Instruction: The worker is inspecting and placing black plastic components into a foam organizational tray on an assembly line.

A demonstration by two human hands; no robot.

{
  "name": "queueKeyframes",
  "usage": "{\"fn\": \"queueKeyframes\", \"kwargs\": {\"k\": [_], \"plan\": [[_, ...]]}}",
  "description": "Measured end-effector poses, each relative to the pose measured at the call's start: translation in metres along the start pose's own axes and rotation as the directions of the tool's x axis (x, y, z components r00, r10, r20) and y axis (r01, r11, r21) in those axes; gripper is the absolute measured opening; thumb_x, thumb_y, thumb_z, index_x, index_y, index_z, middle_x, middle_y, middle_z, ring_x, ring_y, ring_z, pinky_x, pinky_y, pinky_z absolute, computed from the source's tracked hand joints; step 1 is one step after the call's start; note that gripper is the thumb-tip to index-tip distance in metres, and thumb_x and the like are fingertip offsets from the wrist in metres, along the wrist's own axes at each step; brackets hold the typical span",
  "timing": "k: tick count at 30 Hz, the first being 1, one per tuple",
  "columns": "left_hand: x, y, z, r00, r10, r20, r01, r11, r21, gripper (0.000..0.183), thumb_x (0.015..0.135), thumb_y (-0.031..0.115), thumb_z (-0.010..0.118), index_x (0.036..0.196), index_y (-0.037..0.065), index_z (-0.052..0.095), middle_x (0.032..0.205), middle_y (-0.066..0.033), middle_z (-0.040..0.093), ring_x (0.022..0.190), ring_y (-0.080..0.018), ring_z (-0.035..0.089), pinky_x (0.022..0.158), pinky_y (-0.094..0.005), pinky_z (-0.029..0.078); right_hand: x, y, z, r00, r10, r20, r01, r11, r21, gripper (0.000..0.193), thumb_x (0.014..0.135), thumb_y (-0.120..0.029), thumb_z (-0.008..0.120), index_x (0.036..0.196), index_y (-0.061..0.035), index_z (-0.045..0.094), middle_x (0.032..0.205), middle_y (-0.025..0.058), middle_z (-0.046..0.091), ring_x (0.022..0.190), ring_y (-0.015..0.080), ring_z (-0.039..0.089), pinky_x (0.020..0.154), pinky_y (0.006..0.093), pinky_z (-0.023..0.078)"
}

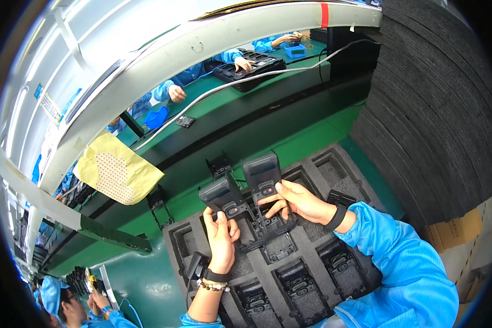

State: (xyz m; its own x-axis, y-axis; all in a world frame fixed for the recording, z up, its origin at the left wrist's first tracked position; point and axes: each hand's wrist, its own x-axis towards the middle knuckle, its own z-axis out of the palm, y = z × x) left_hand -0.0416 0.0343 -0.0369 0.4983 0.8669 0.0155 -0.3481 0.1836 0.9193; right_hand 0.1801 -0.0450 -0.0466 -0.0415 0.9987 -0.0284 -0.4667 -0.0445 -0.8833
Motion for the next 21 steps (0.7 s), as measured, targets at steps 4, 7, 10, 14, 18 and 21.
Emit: {"fn": "queueKeyframes", "kwargs": {"k": [4, 7, 10, 14, 18, 21], "plan": [[0.0000, -0.0023, -0.0035, 1.000, 0.005, 0.012, -0.005, 1.000, 0.015, 0.020, 0.106, 0.024, 0.043, 0.121, 0.011, 0.041, 0.082, 0.0023, 0.047, 0.052, -0.0035, 0.033, 0.044, -0.0183, 0.026, -0.0021, -0.0008, 0.0031, 0.999, 0.024, 0.028, -0.022, 0.995, -0.093, 0.048, 0.105, -0.042, 0.036, 0.135, -0.0042, 0.039, 0.123, 0.0189, 0.063, 0.080, 0.0162, 0.071, 0.051, 0.0177, 0.048], [-0.0001, -0.0013, -0.0034, 1.000, 0.020, 0.004, -0.020, 1.000, 0.021, 0.020, 0.106, 0.024, 0.044, 0.121, 0.011, 0.042, 0.083, 0.0019, 0.049, 0.051, -0.0032, 0.033, 0.044, -0.0181, 0.026, -0.0025, -0.0004, 0.0044, 0.999, 0.031, 0.037, -0.027, 0.992, -0.120, 0.048, 0.105, -0.042, 0.036, 0.134, -0.0037, 0.040, 0.122, 0.0187, 0.064, 0.075, 0.0139, 0.069, 0.049, 0.0168, 0.046], [-0.0008, -0.0010, -0.0007, 1.000, 0.014, 0.001, -0.014, 0.999, 0.037, 0.020, 0.106, 0.024, 0.044, 0.120, 0.011, 0.042, 0.084, 0.0013, 0.051, 0.051, -0.0033, 0.033, 0.044, -0.0179, 0.026, -0.0026, 0.0015, 0.0035, 0.999, 0.028, 0.032, -0.024, 0.992, -0.127, 0.047, 0.106, -0.042, 0.036, 0.133, -0.0035, 0.041, 0.121, 0.0184, 0.064, 0.073, 0.0129, 0.069, 0.048, 0.0165, 0.045], [-0.0001, -0.0043, -0.0054, 1.000, 0.008, 0.004, -0.008, 0.999, 0.044, 0.025, 0.106, 0.026, 0.044, 0.126, 0.012, 0.039, 0.073, -0.0005, 0.052, 0.049, -0.0050, 0.034, 0.044, -0.0203, 0.027, -0.0031, -0.0002, 0.0071, 0.999, 0.028, 0.026, -0.025, 0.993, -0.112, 0.047, 0.106, -0.041, 0.036, 0.133, -0.0030, 0.041, 0.120, 0.0178, 0.064, 0.072, 0.0125, 0.068, 0.048, 0.0163, 0.044], [-0.0024, -0.0020, -0.0013, 1.000, 0.016, 0.025, -0.017, 0.999, 0.032, 0.017, 0.106, 0.025, 0.043, 0.118, 0.012, 0.041, 0.081, -0.0003, 0.051, 0.048, -0.0040, 0.034, 0.042, -0.0184, 0.027, -0.0027, 0.0014, 0.0048, 0.999, 0.039, 0.036, -0.035, 0.995, -0.097, 0.047, 0.106, -0.041, 0.036, 0.133, -0.0031, 0.041, 0.120, 0.0173, 0.064, 0.072, 0.0119, 0.067, 0.048, 0.0162, 0.044], [-0.0022, -0.0018, 0.0001, 1.000, 0.019, 0.011, -0.019, 0.999, 0.049, 0.017, 0.106, 0.025, 0.043, 0.118, 0.012, 0.041, 0.078, -0.0002, 0.050, 0.048, -0.0044, 0.035, 0.042, -0.0188, 0.028, -0.0031, 0.0018, 0.0053, 0.999, 0.042, 0.028, -0.039, 0.994, -0.103, 0.046, 0.106, -0.040, 0.036, 0.134, -0.0036, 0.040, 0.120, 0.0164, 0.064, 0.071, 0.0114, 0.067, 0.047, 0.0163, 0.043]]}}
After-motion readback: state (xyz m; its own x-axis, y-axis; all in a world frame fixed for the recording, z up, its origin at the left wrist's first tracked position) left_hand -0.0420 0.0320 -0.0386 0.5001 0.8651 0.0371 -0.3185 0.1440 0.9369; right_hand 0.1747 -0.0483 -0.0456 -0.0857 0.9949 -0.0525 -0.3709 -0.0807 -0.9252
